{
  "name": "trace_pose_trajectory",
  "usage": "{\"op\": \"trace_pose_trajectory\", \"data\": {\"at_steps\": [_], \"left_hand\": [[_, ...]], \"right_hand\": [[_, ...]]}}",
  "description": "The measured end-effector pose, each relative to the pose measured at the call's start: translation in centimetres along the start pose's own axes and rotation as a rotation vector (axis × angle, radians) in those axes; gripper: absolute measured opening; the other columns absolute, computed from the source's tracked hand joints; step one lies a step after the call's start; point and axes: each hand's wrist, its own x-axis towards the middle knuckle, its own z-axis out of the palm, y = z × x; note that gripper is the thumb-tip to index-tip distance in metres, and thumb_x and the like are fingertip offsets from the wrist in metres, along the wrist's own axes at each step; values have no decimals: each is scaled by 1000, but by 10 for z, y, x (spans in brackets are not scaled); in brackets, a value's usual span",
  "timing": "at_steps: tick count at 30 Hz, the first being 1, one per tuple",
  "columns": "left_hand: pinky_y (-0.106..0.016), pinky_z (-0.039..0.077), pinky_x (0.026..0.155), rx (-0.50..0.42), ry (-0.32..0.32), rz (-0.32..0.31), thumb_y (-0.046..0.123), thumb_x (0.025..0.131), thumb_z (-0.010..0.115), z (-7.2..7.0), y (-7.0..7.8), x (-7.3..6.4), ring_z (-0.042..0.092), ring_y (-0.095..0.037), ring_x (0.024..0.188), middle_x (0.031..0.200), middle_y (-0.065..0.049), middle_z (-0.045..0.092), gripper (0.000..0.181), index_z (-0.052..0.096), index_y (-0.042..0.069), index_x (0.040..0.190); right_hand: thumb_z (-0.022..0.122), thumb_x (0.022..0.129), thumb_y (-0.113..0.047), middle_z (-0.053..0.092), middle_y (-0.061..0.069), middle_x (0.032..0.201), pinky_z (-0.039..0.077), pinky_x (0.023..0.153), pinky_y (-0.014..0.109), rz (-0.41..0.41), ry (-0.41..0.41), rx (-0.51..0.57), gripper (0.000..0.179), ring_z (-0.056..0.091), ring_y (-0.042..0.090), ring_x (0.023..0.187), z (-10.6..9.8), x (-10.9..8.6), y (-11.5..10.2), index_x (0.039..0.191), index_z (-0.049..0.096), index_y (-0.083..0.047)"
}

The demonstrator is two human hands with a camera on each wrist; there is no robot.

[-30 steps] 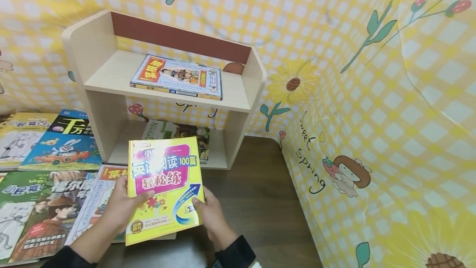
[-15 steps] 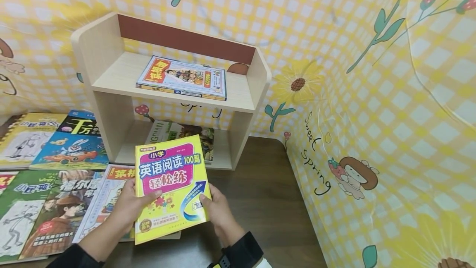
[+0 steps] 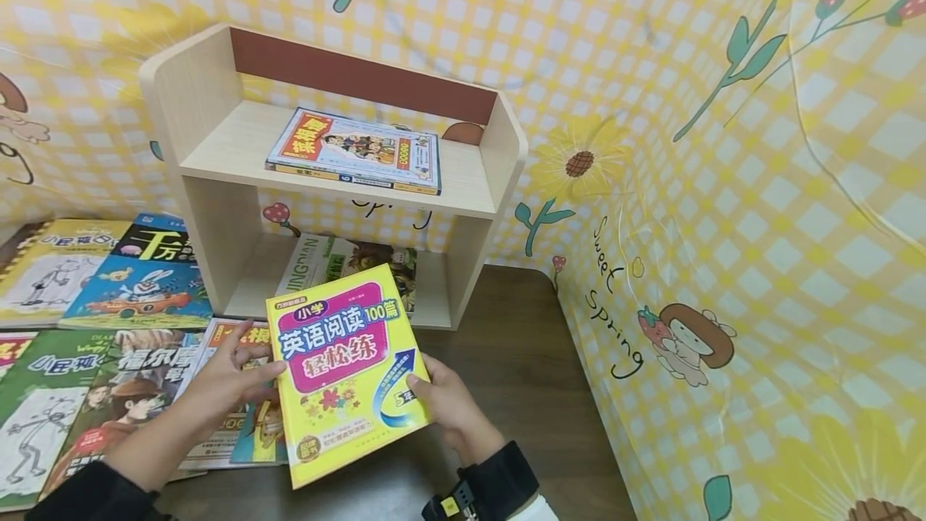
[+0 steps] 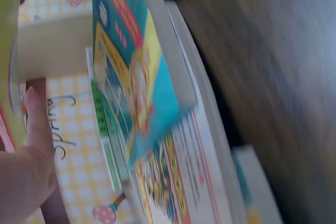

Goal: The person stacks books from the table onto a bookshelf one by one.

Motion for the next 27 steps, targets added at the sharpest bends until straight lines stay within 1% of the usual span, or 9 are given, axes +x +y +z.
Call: {"op": "trace_pose_trajectory", "data": {"at_steps": [2, 7, 9, 13, 17, 22, 25, 27], "left_hand": [[-42, 56, 83, 7, -35, 29, 25, 89, 71, -6, 1, 1, 68, -31, 96, 143, -35, 30, 111, -20, 16, 152], [-47, 52, 91, 120, -103, 85, 24, 86, 74, -17, 3, 2, 58, -41, 114, 146, -35, 27, 114, -19, 16, 153], [-49, 50, 93, 154, -125, 90, 23, 85, 76, -20, 4, 3, 53, -44, 120, 146, -34, 27, 115, -17, 15, 153], [-52, 48, 95, 160, -175, 85, 20, 84, 77, -21, 6, 4, 49, -46, 123, 147, -34, 23, 115, -14, 13, 154], [-53, 46, 97, 182, -202, 89, 22, 82, 79, -20, 7, 3, 43, -49, 128, 151, -36, 17, 116, -12, 12, 154], [-47, 50, 94, 171, -238, 130, 19, 79, 81, -20, 9, 2, 43, -49, 128, 148, -35, 27, 117, -7, 15, 155], [-46, 50, 94, 172, -253, 154, 18, 77, 83, -20, 10, 2, 41, -50, 129, 149, -33, 26, 117, -3, 16, 156], [-46, 50, 94, 180, -262, 167, 17, 77, 83, -20, 11, 2, 42, -50, 127, 149, -32, 26, 116, -1, 16, 156]], "right_hand": [[52, 100, -26, 69, 12, 101, 56, 75, 31, 8, -7, -5, 48, 69, 21, 84, -5, -2, 0, 143, 43, -6], [50, 101, -24, 69, 11, 101, 56, 75, 31, 17, -41, -14, 48, 69, 20, 85, -14, -6, -1, 143, 41, -4], [50, 101, -24, 69, 11, 101, 56, 76, 31, 26, -56, -19, 48, 69, 20, 85, -16, -7, -2, 143, 41, -3], [52, 100, -24, 69, 10, 102, 56, 78, 32, 51, -92, -25, 49, 69, 20, 86, -21, -10, -4, 143, 41, -3], [54, 99, -23, 69, 11, 102, 56, 80, 33, 51, -148, -36, 51, 69, 20, 87, -27, -13, -8, 144, 40, -2], [54, 99, -20, 68, 10, 100, 57, 78, 32, 53, -189, -65, 51, 69, 19, 86, -36, -13, -12, 144, 39, -1], [52, 100, -19, 68, 8, 99, 57, 77, 31, 65, -225, -90, 51, 69, 18, 85, -42, -12, -16, 145, 38, 0], [51, 101, -19, 69, 8, 98, 57, 75, 30, 68, -254, -104, 51, 69, 17, 85, -45, -11, -20, 145, 37, 0]]}}
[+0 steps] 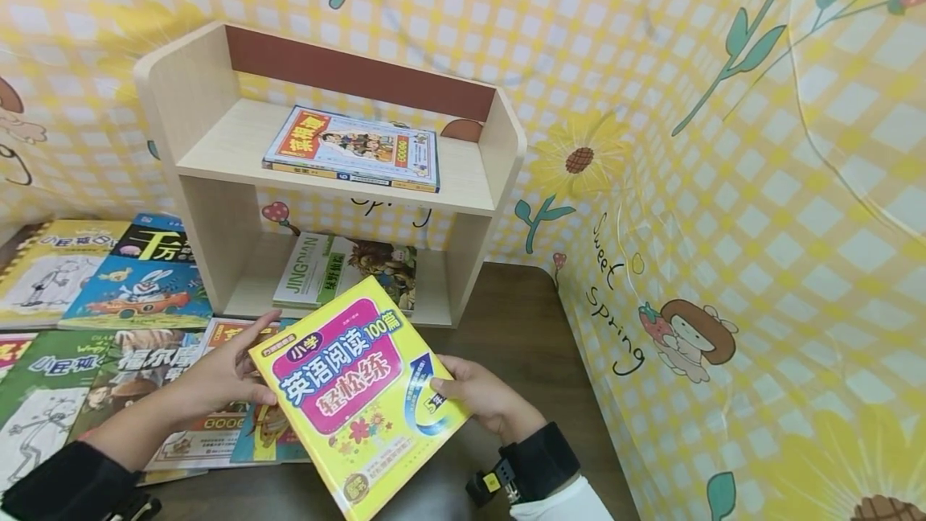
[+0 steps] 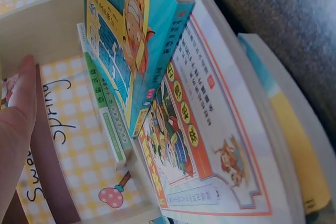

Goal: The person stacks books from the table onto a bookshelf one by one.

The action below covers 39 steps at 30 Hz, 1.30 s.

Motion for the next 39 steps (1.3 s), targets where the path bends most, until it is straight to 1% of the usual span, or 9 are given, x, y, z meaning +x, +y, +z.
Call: {"op": "trace_pose_trajectory", "data": {"at_steps": [4, 7, 15, 19, 24, 28, 32, 36, 39], "left_hand": [[-39, 53, 88, -1, -30, 24, 17, 76, 84, 1, 1, 0, 56, -40, 114, 139, -30, 40, 116, 1, 14, 156], [-34, 54, 84, -11, -63, 48, 17, 74, 85, 3, 1, 0, 60, -31, 104, 134, -28, 44, 117, 2, 13, 156], [-36, 56, 83, -100, -188, 100, 17, 77, 83, 7, -2, 2, 63, -30, 100, 126, -22, 51, 112, 4, 12, 156], [-39, 57, 81, -125, -199, 96, 15, 77, 82, 8, -1, 1, 64, -31, 96, 120, -22, 55, 108, 8, 11, 156], [-38, 58, 78, -97, -145, 77, 13, 77, 82, 7, 2, -2, 64, -29, 93, 121, -23, 53, 109, 7, 12, 156], [-37, 58, 76, -85, -136, 86, 10, 77, 82, 6, 2, -4, 64, -29, 91, 119, -24, 53, 107, 9, 11, 156], [-35, 57, 75, -81, -123, 86, 8, 75, 82, 6, 1, -5, 65, -28, 89, 116, -23, 57, 107, 12, 8, 155], [-34, 57, 75, -70, -56, 44, 9, 73, 84, 6, 1, -7, 65, -27, 89, 117, -23, 56, 110, 11, 8, 156], [-33, 56, 75, -50, 20, 8, 12, 73, 84, 6, 1, -9, 65, -26, 89, 119, -24, 56, 110, 11, 10, 156]], "right_hand": [[49, 102, -16, 69, 6, 97, 57, 74, 28, 4, -69, -9, 52, 69, 16, 84, -9, 3, -7, 147, 33, 1], [47, 102, -14, 69, 4, 97, 57, 74, 27, 7, -135, -10, 50, 69, 15, 85, -16, 6, -11, 147, 32, 2], [48, 102, -17, 70, 5, 98, 57, 76, 30, 34, -238, -55, 48, 70, 16, 85, -27, 18, -18, 145, 37, 1], [47, 102, -16, 70, 5, 99, 57, 75, 30, 47, -246, -46, 46, 70, 16, 86, -29, 24, -17, 144, 37, 0], [47, 102, -15, 70, 5, 100, 57, 75, 29, 38, -263, -31, 45, 70, 16, 87, -31, 29, -14, 143, 37, 1], [47, 102, -14, 69, 5, 98, 57, 73, 28, 33, -220, -29, 46, 69, 15, 84, -30, 30, -13, 145, 37, 0], [49, 101, -16, 69, 4, 96, 56, 71, 26, 29, -112, -10, 47, 69, 14, 82, -27, 32, -12, 145, 39, 0], [49, 101, -22, 69, 4, 96, 55, 72, 26, 19, -6, 39, 48, 69, 14, 83, -24, 34, -11, 143, 42, 0], [47, 102, -20, 69, 2, 97, 53, 71, 25, -13, 62, 107, 50, 67, 12, 83, -21, 36, -10, 145, 36, 2]]}}
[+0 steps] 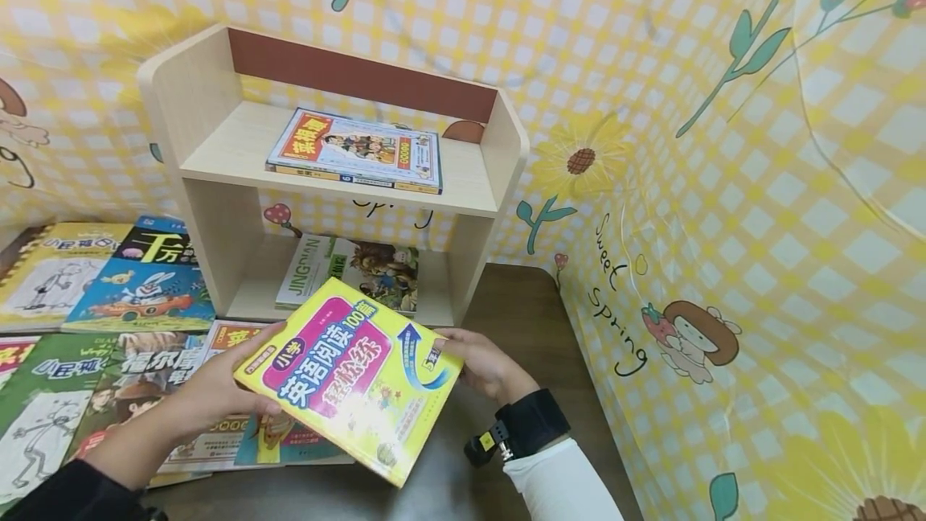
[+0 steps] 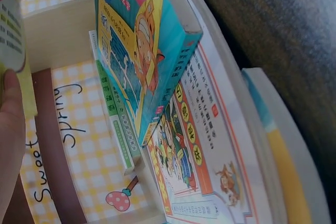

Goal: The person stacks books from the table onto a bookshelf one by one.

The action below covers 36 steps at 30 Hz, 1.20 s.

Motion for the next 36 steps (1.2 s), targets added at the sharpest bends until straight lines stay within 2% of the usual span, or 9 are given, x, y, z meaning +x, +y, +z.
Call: {"op": "trace_pose_trajectory", "data": {"at_steps": [6, 9, 12, 14, 18, 24, 30, 36], "left_hand": [[-28, 55, 76, 29, 129, -15, 17, 75, 84, 6, 1, -1, 64, -23, 94, 131, -26, 49, 110, 10, 15, 157], [-28, 55, 77, 38, 161, -13, 20, 77, 83, 8, 4, -1, 63, -23, 98, 136, -26, 45, 109, 9, 17, 157], [-28, 56, 77, 34, 185, -7, 20, 78, 82, 10, 7, -2, 64, -23, 98, 137, -26, 45, 108, 8, 19, 157], [-28, 57, 76, 38, 206, -4, 20, 78, 82, 12, 10, -2, 64, -22, 97, 137, -26, 45, 108, 8, 19, 157], [-27, 57, 75, 45, 243, 4, 20, 77, 83, 15, 14, -3, 64, -21, 95, 135, -27, 45, 109, 8, 20, 157], [-23, 55, 76, 125, 312, 27, 27, 77, 82, 15, 17, -6, 58, -28, 105, 139, -23, 42, 111, 6, 23, 157], [-21, 55, 74, 157, 362, 16, 29, 78, 82, 17, 20, -9, 55, -31, 105, 141, -24, 38, 111, 5, 23, 157], [-22, 55, 75, 176, 410, 10, 34, 78, 81, 22, 24, -15, 54, -30, 107, 140, -23, 37, 111, 3, 26, 157]], "right_hand": [[45, 101, -10, 69, 0, 101, 49, 72, 23, -119, 121, 196, 49, 67, 10, 87, 17, 0, 5, 145, 27, 0], [44, 100, -8, 67, 4, 109, 51, 79, 25, -155, 176, 271, 57, 66, 13, 94, 29, -3, 7, 150, 18, -6], [44, 101, -10, 63, 9, 119, 51, 83, 27, -184, 211, 292, 66, 65, 16, 100, 39, -7, 9, 155, 7, -13], [43, 101, -11, 60, 13, 125, 50, 85, 28, -202, 221, 289, 67, 65, 18, 102, 45, -10, 10, 155, 5, -17], [45, 100, -9, 53, 15, 134, 50, 88, 28, -229, 237, 297, 66, 63, 19, 107, 58, -16, 11, 155, 10, -20], [52, 95, -1, 43, 13, 146, 52, 90, 29, -251, 218, 373, 75, 60, 20, 111, 76, -24, 14, 156, 11, -19], [57, 90, 5, 40, 14, 148, 49, 94, 26, -362, 171, 316, 89, 60, 17, 114, 86, -27, 17, 156, 5, -23], [67, 89, -3, 35, 13, 149, 46, 98, 26, -428, 188, 200, 100, 59, 16, 114, 92, -31, 19, 155, -3, -29]]}}
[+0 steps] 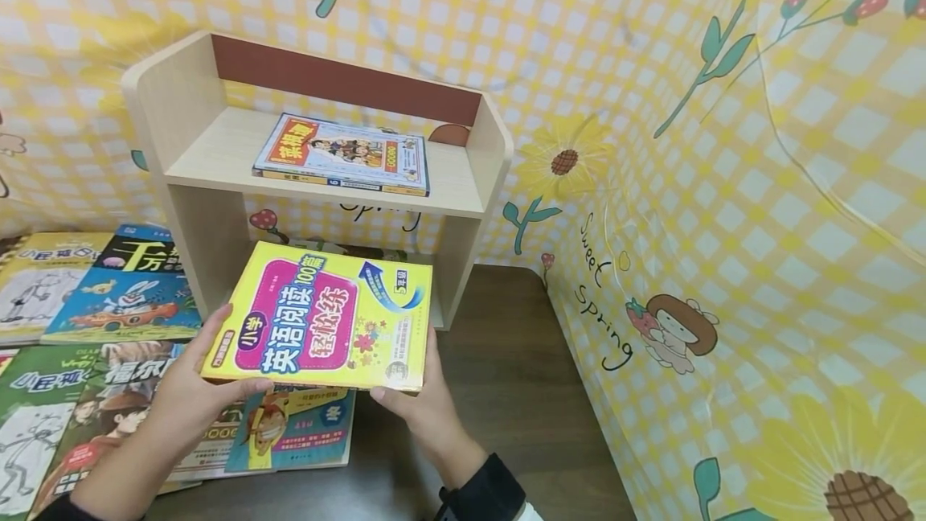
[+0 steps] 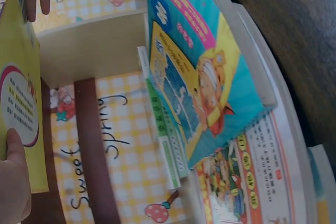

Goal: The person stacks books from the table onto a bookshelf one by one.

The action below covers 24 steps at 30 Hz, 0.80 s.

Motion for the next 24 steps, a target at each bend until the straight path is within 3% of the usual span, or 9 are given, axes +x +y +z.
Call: {"op": "trace_pose_trajectory", "data": {"at_steps": [7, 13, 19, 24], "left_hand": [[-26, 57, 74, -8, 28, 33, 29, 79, 80, -1, 12, -14, 57, -23, 103, 139, -21, 37, 109, 3, 27, 157], [-26, 57, 70, -45, 62, 151, 17, 79, 81, -5, 31, -20, 59, 0, 91, 134, -19, 39, 105, 10, 29, 156], [-24, 57, 70, -64, 79, 243, 14, 79, 80, -11, 54, -14, 60, 2, 91, 128, -15, 44, 102, 14, 34, 154], [-24, 57, 69, -91, 89, 316, 11, 79, 80, -15, 71, 0, 63, 0, 92, 125, -14, 49, 100, 17, 34, 154]], "right_hand": [[71, 87, -10, 23, 12, 154, 50, 93, 28, -64, 3, -131, 107, 58, 18, 114, 4, -9, -8, 154, -11, -27], [74, 85, -10, 22, 6, 154, 52, 91, 34, -141, -24, -193, 108, 57, 23, 116, 9, -10, -28, 153, -8, -32], [73, 85, -6, 27, 5, 151, 52, 91, 34, -199, -37, -222, 108, 57, 22, 115, 10, 2, -50, 153, -6, -33], [74, 85, -8, 30, 0, 151, 52, 87, 25, -215, -13, -265, 108, 57, 21, 111, 9, 18, -71, 154, -5, -33]]}}
